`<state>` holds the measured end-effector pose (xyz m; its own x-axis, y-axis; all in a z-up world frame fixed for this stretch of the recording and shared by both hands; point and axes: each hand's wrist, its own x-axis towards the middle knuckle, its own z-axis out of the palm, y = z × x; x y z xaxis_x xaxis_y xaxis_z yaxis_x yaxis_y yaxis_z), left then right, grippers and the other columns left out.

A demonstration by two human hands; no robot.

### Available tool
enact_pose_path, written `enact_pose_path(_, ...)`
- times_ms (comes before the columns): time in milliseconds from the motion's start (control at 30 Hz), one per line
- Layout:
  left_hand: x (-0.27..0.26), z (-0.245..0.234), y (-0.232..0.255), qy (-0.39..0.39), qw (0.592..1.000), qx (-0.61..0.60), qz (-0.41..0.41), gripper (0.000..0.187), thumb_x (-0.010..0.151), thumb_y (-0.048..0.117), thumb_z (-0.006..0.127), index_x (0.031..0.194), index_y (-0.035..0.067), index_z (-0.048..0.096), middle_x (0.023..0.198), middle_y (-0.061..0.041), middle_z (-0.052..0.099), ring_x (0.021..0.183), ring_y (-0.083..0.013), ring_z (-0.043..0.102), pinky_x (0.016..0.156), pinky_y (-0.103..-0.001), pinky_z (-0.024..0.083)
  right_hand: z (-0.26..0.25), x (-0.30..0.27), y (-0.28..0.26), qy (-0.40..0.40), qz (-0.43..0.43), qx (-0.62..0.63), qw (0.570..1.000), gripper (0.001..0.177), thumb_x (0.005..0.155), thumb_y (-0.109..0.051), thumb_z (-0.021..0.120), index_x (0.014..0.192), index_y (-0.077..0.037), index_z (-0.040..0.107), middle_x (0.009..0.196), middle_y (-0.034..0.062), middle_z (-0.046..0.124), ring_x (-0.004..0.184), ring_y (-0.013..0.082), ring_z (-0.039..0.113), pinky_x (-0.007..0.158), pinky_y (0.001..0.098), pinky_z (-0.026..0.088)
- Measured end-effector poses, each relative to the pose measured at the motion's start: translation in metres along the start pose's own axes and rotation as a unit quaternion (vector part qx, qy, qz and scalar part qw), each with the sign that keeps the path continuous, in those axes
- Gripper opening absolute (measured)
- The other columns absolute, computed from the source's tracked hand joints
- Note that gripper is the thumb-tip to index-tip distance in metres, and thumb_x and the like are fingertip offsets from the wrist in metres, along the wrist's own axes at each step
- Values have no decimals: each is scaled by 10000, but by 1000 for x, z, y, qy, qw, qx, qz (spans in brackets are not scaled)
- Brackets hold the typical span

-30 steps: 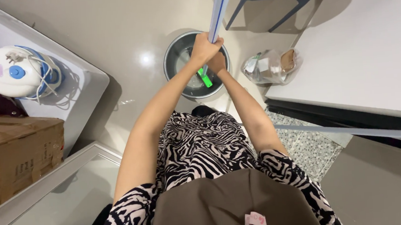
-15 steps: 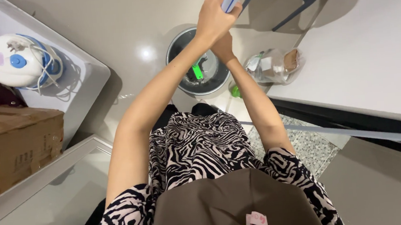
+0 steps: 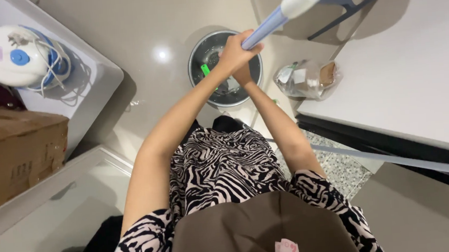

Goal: The person wrings out a mop head by hand over a bucket and then mops a tiled floor.

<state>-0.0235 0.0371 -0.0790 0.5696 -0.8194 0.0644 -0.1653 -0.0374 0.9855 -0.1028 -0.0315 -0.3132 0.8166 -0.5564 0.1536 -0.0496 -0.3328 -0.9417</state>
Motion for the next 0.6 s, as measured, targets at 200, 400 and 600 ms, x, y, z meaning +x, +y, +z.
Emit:
enact_pose_path(200, -16, 4, -34, -32, 999, 33, -23, 185, 713, 201, 664, 832, 60, 671, 667, -133, 639, 593, -236, 624, 608, -332, 489, 34, -22, 33, 34, -3, 134, 990, 577, 860, -48, 663, 1339, -32, 342, 1244, 83, 476, 1166, 174, 482, 980, 374, 454)
enact_pose_path(400, -18, 9, -46, -32, 998, 46, -32, 166, 708, 191, 646, 730, 27, 641, 595, -148, 590, 512, -242, 547, 556, -345, 460, 28, -17, 40, 9, -53, 24, 998, 636, 802, -27, 733, 1326, -38, 372, 1226, 94, 505, 1153, 204, 487, 970, 364, 424)
enact_pose_path(600, 15, 4, -6, 42, 998, 20, -41, 262, 730, 224, 647, 649, -19, 588, 495, -123, 489, 482, -137, 451, 495, -332, 436, 4, -15, 34, -11, -105, -108, 989, 430, 900, -151, 555, 1286, -3, 440, 1248, 168, 531, 1201, 312, 491, 1008, 405, 366)
